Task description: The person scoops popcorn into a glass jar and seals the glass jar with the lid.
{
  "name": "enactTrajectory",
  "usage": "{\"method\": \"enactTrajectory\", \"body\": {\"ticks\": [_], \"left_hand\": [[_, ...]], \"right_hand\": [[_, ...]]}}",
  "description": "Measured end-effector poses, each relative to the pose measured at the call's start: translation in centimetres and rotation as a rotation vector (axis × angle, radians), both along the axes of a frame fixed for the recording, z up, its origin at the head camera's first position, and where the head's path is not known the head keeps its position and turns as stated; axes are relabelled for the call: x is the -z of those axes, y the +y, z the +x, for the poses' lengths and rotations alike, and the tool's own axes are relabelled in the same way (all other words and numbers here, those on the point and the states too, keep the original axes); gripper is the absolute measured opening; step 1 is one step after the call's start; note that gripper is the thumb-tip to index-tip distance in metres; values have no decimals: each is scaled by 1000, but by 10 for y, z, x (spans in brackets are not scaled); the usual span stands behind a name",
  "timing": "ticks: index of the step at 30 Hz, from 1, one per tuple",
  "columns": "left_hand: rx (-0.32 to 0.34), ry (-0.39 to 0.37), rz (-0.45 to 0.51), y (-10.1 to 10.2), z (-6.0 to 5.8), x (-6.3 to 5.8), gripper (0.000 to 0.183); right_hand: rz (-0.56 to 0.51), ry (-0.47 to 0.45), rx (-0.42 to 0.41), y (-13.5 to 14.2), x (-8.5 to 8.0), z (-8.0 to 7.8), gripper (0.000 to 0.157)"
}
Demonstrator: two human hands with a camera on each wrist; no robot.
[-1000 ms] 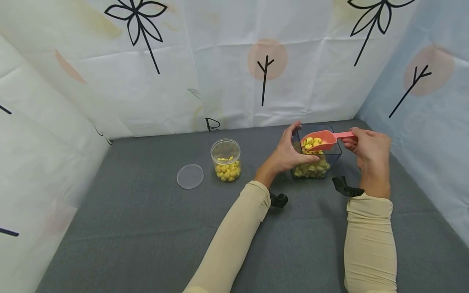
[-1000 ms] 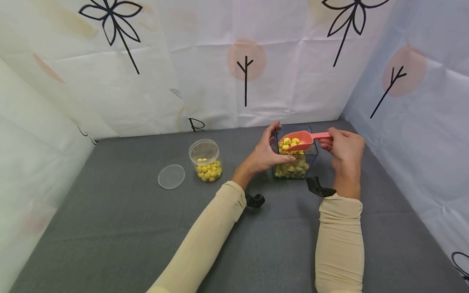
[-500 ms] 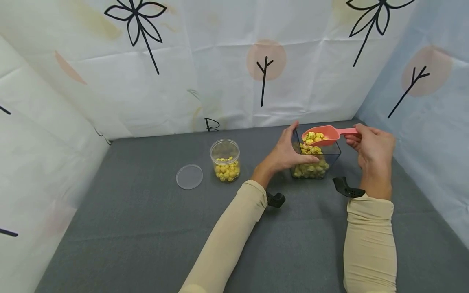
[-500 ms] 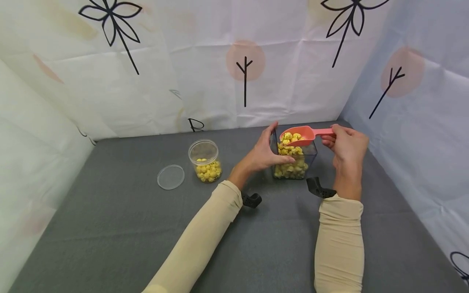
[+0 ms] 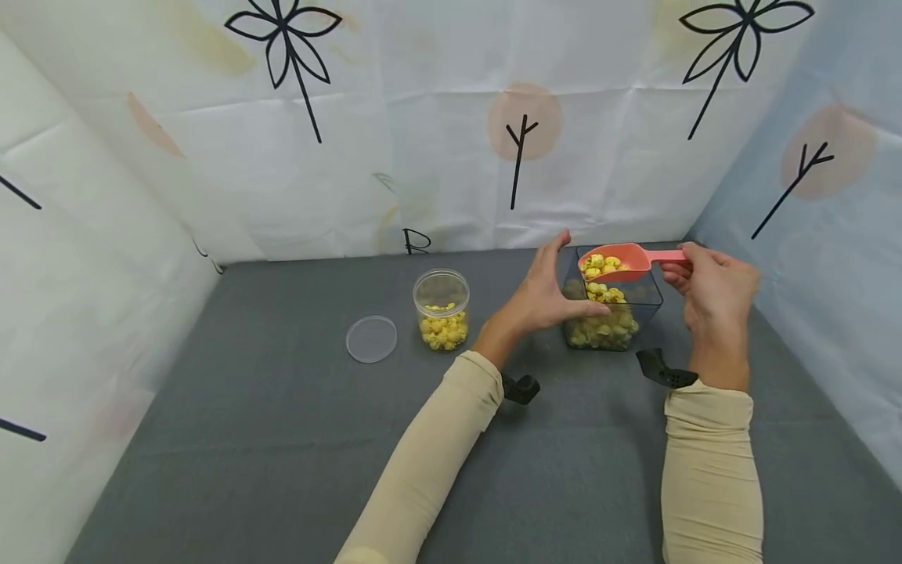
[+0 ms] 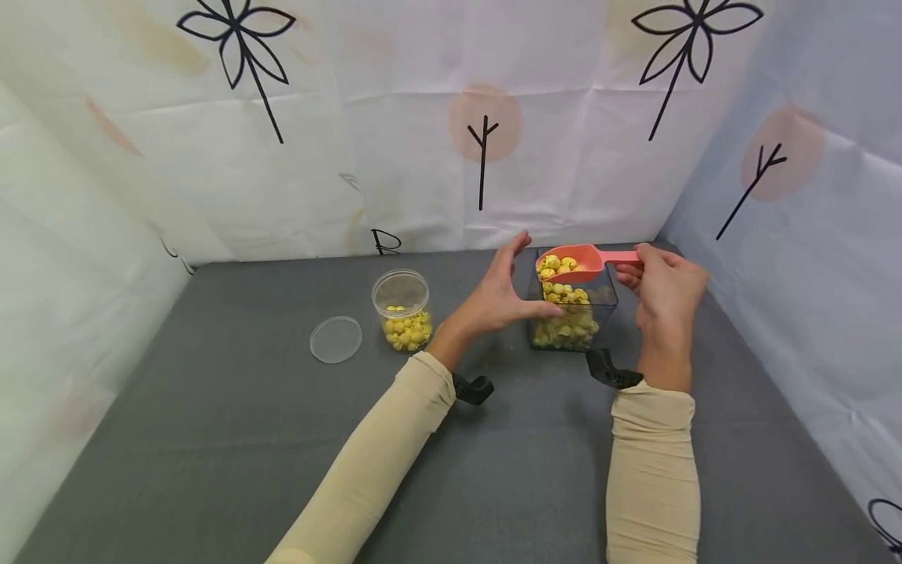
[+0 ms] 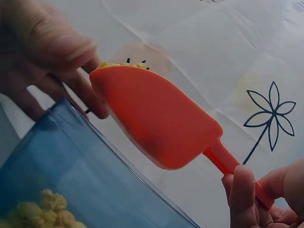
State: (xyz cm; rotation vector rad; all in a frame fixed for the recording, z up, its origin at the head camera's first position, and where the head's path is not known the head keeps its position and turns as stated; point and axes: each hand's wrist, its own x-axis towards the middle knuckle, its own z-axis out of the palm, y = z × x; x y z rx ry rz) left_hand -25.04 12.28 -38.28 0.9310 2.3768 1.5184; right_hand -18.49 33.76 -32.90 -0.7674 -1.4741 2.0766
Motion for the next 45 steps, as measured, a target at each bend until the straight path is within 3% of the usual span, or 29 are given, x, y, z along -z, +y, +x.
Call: {"method": "enactTrajectory", "body": {"ticks": [5, 14, 24, 29, 35, 45], "left_hand": [[-11, 41, 11, -11, 2, -9, 121], [-52, 100, 35, -33, 10, -29, 123], [-130, 172, 57, -61, 15, -39, 119], [-174, 179, 57, -76, 16, -44, 117], [-210, 171, 60, -96, 14, -47, 114], [-270, 184, 84, -127, 11, -43, 106]], "right_hand": [[41, -5, -15, -10, 1, -2, 22], [30, 59, -56, -24, -5, -4, 8], [82, 96, -100, -46, -17, -9, 20], [46, 147, -139, -59, -20, -12, 27], [-7, 208, -156, -75, -21, -16, 11], [2, 282, -162, -107, -19, -25, 10]]}}
